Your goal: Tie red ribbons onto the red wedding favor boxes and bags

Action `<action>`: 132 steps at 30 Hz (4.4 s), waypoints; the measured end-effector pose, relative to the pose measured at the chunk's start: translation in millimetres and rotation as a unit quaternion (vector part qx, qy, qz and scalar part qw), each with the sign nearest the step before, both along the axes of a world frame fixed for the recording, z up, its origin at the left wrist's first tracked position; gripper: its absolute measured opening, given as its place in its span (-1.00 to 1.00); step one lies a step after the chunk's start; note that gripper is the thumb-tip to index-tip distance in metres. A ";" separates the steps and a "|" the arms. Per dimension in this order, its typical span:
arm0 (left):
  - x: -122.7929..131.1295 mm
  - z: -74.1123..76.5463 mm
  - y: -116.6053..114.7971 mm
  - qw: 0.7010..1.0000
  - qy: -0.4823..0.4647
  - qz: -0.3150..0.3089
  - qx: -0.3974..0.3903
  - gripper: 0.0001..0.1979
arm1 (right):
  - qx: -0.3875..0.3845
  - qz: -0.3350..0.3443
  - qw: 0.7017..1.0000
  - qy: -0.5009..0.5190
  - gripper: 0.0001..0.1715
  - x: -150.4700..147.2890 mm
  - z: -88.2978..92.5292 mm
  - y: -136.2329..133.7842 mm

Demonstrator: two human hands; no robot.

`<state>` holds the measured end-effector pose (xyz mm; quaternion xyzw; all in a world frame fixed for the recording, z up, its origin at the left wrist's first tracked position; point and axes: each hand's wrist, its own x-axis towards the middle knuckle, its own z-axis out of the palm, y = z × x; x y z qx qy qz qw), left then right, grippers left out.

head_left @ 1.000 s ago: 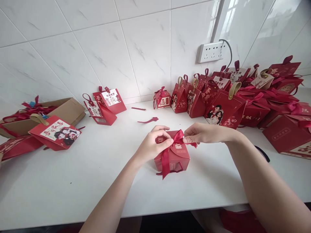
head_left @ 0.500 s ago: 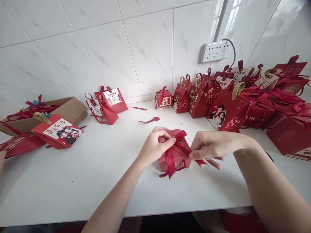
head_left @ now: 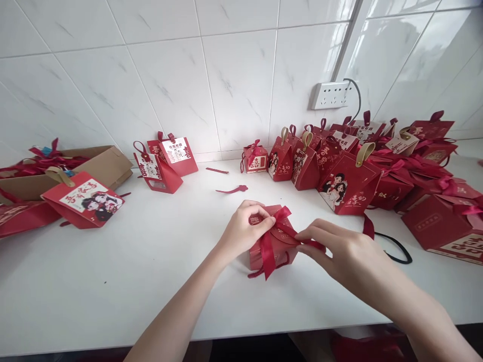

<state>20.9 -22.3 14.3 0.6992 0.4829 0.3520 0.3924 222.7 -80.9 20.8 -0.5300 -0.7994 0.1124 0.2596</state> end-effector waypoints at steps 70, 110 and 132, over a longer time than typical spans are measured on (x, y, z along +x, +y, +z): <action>-63.6 23.1 22.3 0.994 0.054 0.019 -0.097 -0.52 | -0.278 0.084 0.834 0.469 -0.51 -59.3 -30.9 104.8; -35.7 -14.6 35.5 0.958 -0.232 0.120 -0.120 -0.54 | -0.306 0.087 0.759 0.568 -0.48 -55.7 -46.5 113.1; -32.4 -14.2 32.9 0.934 -0.281 -0.028 -0.220 -0.55 | -0.382 0.005 0.746 0.546 -0.70 -47.8 -35.8 117.3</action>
